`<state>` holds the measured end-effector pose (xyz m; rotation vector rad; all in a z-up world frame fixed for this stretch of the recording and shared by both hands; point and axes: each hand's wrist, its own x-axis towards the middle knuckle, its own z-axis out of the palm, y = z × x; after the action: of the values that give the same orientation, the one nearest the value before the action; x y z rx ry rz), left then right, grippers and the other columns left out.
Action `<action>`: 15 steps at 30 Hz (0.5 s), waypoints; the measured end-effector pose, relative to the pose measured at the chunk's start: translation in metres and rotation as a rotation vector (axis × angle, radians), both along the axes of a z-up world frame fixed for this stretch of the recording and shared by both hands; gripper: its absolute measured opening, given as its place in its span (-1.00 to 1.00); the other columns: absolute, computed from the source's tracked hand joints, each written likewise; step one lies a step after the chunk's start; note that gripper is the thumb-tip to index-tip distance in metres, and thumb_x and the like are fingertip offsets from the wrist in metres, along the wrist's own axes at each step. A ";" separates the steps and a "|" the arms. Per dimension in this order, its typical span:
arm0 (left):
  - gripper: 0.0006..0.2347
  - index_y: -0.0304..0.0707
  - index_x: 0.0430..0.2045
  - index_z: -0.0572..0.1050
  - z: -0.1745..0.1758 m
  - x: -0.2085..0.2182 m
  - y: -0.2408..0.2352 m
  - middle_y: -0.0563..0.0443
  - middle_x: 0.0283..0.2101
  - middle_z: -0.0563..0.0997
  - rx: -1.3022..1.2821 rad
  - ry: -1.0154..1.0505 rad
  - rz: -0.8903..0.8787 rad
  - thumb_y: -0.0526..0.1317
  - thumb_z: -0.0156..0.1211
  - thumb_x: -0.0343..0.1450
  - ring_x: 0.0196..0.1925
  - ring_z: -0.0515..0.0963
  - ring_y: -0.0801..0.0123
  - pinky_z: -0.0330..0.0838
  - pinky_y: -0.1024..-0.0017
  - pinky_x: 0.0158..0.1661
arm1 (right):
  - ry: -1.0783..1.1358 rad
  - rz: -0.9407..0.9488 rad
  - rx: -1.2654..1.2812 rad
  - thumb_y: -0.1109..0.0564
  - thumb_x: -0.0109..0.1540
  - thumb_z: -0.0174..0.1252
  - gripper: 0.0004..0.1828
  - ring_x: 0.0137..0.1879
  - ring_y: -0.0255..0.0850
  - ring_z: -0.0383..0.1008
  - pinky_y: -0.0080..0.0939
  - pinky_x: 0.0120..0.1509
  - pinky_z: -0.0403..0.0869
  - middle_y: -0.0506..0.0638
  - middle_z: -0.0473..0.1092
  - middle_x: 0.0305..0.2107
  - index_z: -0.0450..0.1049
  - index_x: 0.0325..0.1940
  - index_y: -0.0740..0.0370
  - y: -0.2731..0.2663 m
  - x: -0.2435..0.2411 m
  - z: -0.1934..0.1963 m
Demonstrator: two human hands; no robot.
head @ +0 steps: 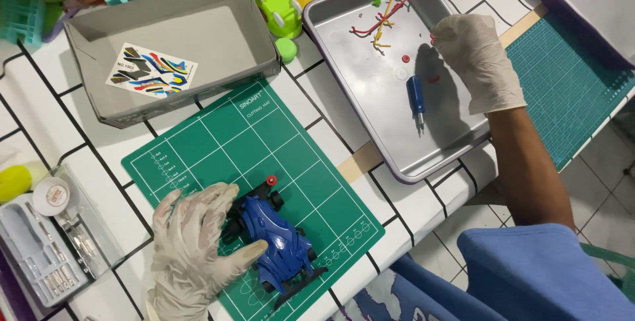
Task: Assembling a mini 4WD toy car by attaching rollers and other small components to the chassis using a screwdriver on a cutting mat.
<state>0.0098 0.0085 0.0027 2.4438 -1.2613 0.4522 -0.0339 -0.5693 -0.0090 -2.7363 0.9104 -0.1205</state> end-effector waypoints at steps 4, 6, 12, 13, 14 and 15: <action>-0.60 -0.20 -0.12 0.61 -0.001 0.001 -0.002 0.00 -0.20 0.70 -0.202 -0.101 0.093 0.15 0.16 0.45 -0.15 0.63 0.25 0.40 0.21 0.09 | -0.105 0.078 -0.078 0.28 0.26 -0.12 -0.59 -0.31 -0.03 0.56 -0.19 -0.15 0.56 0.15 0.54 -0.36 0.66 -0.04 0.23 -0.005 -0.001 -0.003; -0.61 -0.10 0.20 0.30 -0.007 0.005 0.003 -0.01 -0.12 0.71 -0.263 -0.126 0.051 0.00 0.19 0.55 -0.14 0.62 0.25 0.37 0.21 0.07 | -0.083 0.096 -0.027 0.30 0.21 0.01 -0.65 -0.23 -0.01 0.58 -0.15 -0.08 0.57 0.18 0.55 -0.31 0.63 -0.01 0.29 0.001 0.000 0.005; -0.65 -0.18 -0.03 0.51 -0.003 0.004 0.001 0.05 -0.18 0.70 -0.241 -0.113 0.069 0.08 0.18 0.50 -0.18 0.63 0.28 0.34 0.23 0.00 | -0.082 0.303 -0.121 0.27 0.22 0.24 -0.74 -0.19 -0.01 0.55 -0.06 -0.07 0.52 0.16 0.56 -0.31 0.68 -0.02 0.33 -0.002 0.003 -0.005; -0.58 -0.15 -0.05 0.58 -0.006 0.003 0.000 0.04 -0.19 0.66 -0.214 -0.112 0.074 0.17 0.14 0.47 -0.16 0.62 0.26 0.34 0.19 0.04 | -0.048 0.291 -0.159 0.31 0.25 0.25 -0.77 -0.18 0.01 0.53 -0.03 -0.13 0.53 0.17 0.56 -0.28 0.70 -0.03 0.34 0.000 0.001 -0.001; -0.58 -0.15 -0.05 0.58 -0.005 0.002 0.000 0.04 -0.19 0.66 -0.203 -0.105 0.082 0.17 0.14 0.47 -0.16 0.62 0.26 0.34 0.19 0.04 | -0.042 0.299 -0.147 0.31 0.25 0.25 -0.77 -0.18 0.01 0.53 -0.03 -0.13 0.53 0.17 0.56 -0.28 0.70 -0.03 0.34 -0.017 0.000 -0.015; -0.55 -0.19 -0.09 0.59 -0.003 0.000 -0.001 0.00 -0.18 0.66 -0.250 -0.087 0.033 0.21 0.12 0.45 -0.14 0.63 0.21 0.31 0.15 0.07 | -0.045 0.334 -0.296 0.24 0.26 0.21 -0.74 -0.20 -0.01 0.58 -0.15 -0.01 0.55 0.08 0.56 -0.36 0.73 -0.03 0.17 -0.034 0.000 -0.029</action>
<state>0.0099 0.0071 -0.0005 2.2578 -1.1240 0.6890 -0.0344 -0.6032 -0.0382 -3.0987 0.4410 -0.2702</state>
